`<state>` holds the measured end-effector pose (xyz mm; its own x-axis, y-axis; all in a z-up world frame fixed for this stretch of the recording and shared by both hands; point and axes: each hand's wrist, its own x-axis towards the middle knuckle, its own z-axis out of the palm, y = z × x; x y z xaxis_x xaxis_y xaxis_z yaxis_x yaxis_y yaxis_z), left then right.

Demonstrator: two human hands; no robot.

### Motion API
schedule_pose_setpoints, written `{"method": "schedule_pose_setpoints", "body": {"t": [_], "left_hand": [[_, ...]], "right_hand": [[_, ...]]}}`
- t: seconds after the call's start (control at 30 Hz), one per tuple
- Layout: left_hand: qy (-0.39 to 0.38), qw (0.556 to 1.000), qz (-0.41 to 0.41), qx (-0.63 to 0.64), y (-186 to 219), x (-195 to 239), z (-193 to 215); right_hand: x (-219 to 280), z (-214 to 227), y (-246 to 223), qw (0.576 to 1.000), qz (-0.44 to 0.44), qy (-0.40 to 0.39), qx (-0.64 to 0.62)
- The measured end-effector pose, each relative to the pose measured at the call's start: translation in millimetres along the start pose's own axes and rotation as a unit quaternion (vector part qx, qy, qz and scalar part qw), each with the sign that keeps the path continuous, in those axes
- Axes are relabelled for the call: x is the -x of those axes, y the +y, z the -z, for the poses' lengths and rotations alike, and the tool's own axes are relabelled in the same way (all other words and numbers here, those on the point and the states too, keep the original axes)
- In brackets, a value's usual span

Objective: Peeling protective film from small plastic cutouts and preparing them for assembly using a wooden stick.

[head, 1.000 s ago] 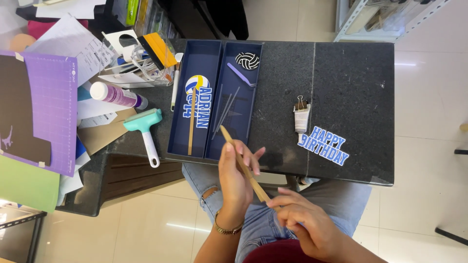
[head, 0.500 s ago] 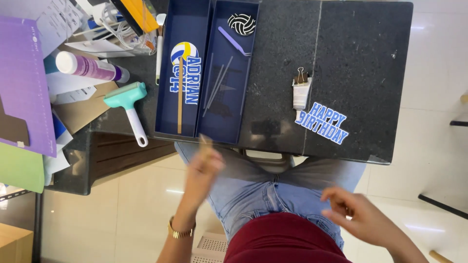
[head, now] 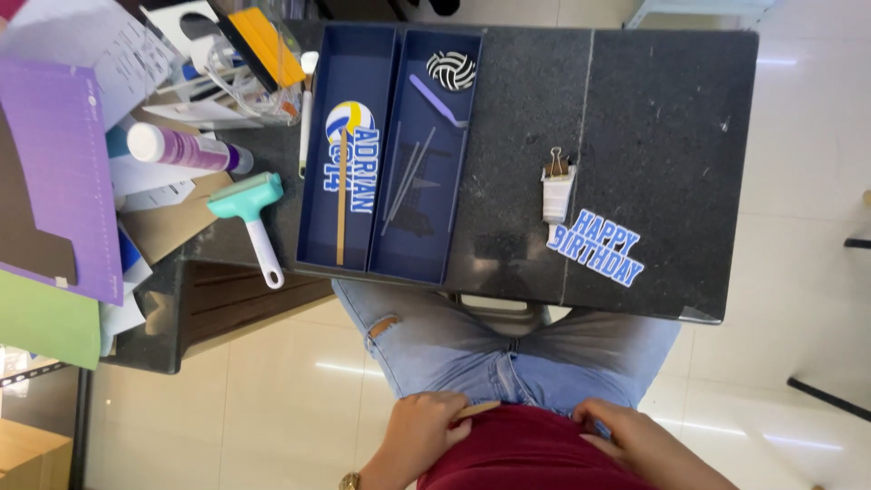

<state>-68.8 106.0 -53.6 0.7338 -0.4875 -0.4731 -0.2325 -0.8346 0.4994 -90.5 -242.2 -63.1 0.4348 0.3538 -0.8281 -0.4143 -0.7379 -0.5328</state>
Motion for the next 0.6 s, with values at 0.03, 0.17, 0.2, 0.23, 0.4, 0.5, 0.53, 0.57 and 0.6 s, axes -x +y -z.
{"method": "schedule_pose_setpoints", "body": {"t": [0.03,0.17,0.2,0.23,0.4,0.5,0.53,0.57,0.6], "left_hand": [[0.005,1.000,-0.002,-0.003,-4,-5,2],[0.240,0.963,-0.108,-0.056,-14,-47,32],[0.281,0.949,-0.123,-0.074,-14,-57,42],[0.283,0.948,-0.125,-0.075,-17,-65,40],[0.193,0.981,-0.018,-0.023,-27,-99,2],[0.148,0.988,-0.032,-0.038,-42,-105,-43],[0.164,0.985,-0.034,-0.043,-46,-110,-38],[0.115,0.993,-0.006,-0.029,-50,-115,-34],[0.048,0.999,0.024,-0.006,-47,-104,-44]], "right_hand": [[-5,-5,6,1.000,0.004,0.005,0.002],[-28,-8,9,0.991,0.118,0.066,0.001],[-30,-9,5,0.980,0.171,0.100,0.021],[-28,-4,-4,0.980,0.171,0.103,0.021],[-55,21,6,0.975,-0.037,0.150,-0.159],[-126,8,96,0.972,-0.028,0.220,-0.078],[-143,14,85,0.971,-0.016,0.230,-0.070],[-161,20,76,0.983,-0.035,0.181,0.006],[-164,6,75,0.988,-0.068,0.118,0.076]]}}
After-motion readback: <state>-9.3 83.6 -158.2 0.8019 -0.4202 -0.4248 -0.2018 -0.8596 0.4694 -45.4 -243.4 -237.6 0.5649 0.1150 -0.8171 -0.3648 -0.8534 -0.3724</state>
